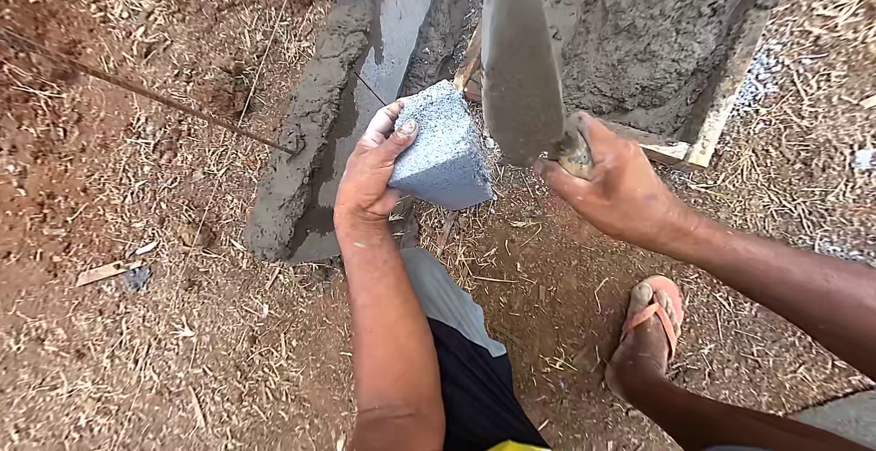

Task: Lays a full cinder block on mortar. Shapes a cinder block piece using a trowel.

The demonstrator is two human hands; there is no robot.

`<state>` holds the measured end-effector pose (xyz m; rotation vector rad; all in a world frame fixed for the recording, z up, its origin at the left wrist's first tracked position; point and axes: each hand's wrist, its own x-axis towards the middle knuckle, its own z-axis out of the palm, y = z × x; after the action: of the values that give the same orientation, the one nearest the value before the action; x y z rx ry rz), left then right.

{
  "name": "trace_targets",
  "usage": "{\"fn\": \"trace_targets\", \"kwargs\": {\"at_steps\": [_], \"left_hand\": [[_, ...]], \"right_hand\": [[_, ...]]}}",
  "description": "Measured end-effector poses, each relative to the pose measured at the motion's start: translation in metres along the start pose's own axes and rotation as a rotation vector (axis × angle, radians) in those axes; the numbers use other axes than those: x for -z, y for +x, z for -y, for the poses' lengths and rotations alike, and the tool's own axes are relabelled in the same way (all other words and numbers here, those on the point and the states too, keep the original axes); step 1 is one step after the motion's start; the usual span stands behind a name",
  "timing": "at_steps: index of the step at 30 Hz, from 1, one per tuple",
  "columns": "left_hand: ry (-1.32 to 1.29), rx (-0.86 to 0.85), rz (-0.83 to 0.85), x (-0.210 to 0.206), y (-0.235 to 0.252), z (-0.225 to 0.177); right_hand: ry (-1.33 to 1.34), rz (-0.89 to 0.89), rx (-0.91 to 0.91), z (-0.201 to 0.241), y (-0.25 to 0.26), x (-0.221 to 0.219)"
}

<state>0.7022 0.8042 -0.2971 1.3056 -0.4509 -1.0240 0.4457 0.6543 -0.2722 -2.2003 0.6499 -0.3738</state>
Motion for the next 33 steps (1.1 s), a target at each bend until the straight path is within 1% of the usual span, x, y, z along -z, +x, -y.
{"fn": "trace_targets", "kwargs": {"at_steps": [1, 3, 6, 8, 12, 14, 15, 18, 19, 21, 24, 25, 27, 29, 31, 33], "left_hand": [[0.003, -0.004, 0.004, -0.001, 0.0, 0.0], [0.007, -0.005, 0.013, -0.003, 0.001, -0.001], [-0.013, -0.01, 0.016, -0.002, 0.002, 0.0], [-0.009, -0.014, 0.013, 0.0, 0.001, 0.0], [0.011, -0.008, -0.001, -0.001, 0.001, 0.001], [0.021, -0.007, -0.002, -0.003, 0.002, 0.002], [0.026, -0.011, 0.0, -0.004, 0.002, 0.001], [0.002, -0.02, 0.005, -0.003, 0.001, 0.001], [-0.007, -0.023, 0.005, -0.002, 0.002, 0.001], [-0.012, -0.019, -0.001, -0.002, 0.002, 0.001], [0.003, -0.001, -0.012, -0.005, 0.0, 0.001], [0.008, 0.001, -0.009, -0.005, 0.001, 0.001], [0.019, -0.001, 0.001, -0.006, 0.002, -0.001], [0.006, -0.014, 0.009, -0.003, 0.002, 0.0], [0.003, -0.028, 0.012, -0.001, 0.003, 0.001], [0.0, -0.032, 0.005, -0.002, 0.002, 0.001]], "right_hand": [[0.009, -0.028, 0.019, 0.005, 0.001, 0.002], [0.013, -0.029, 0.034, 0.007, 0.0, 0.0], [-0.01, 0.089, -0.026, -0.014, -0.006, -0.014], [-0.004, 0.147, -0.067, -0.02, -0.007, -0.014], [0.009, 0.019, 0.04, 0.007, -0.002, 0.002], [0.015, -0.019, 0.067, 0.012, -0.001, 0.002], [0.013, -0.012, 0.063, 0.006, -0.002, -0.003], [0.001, 0.112, -0.033, -0.024, -0.008, -0.019], [-0.007, 0.14, -0.051, -0.028, -0.008, -0.02], [-0.017, 0.115, -0.022, -0.022, -0.006, -0.015], [0.009, 0.01, 0.059, 0.007, 0.001, -0.003], [0.02, -0.006, 0.076, 0.01, 0.001, -0.004], [0.019, 0.013, 0.065, -0.001, -0.003, -0.014], [-0.005, 0.108, -0.02, -0.022, -0.01, -0.024], [-0.025, 0.183, -0.08, -0.03, -0.011, -0.022], [-0.04, 0.134, -0.039, -0.022, -0.009, -0.015]]}}
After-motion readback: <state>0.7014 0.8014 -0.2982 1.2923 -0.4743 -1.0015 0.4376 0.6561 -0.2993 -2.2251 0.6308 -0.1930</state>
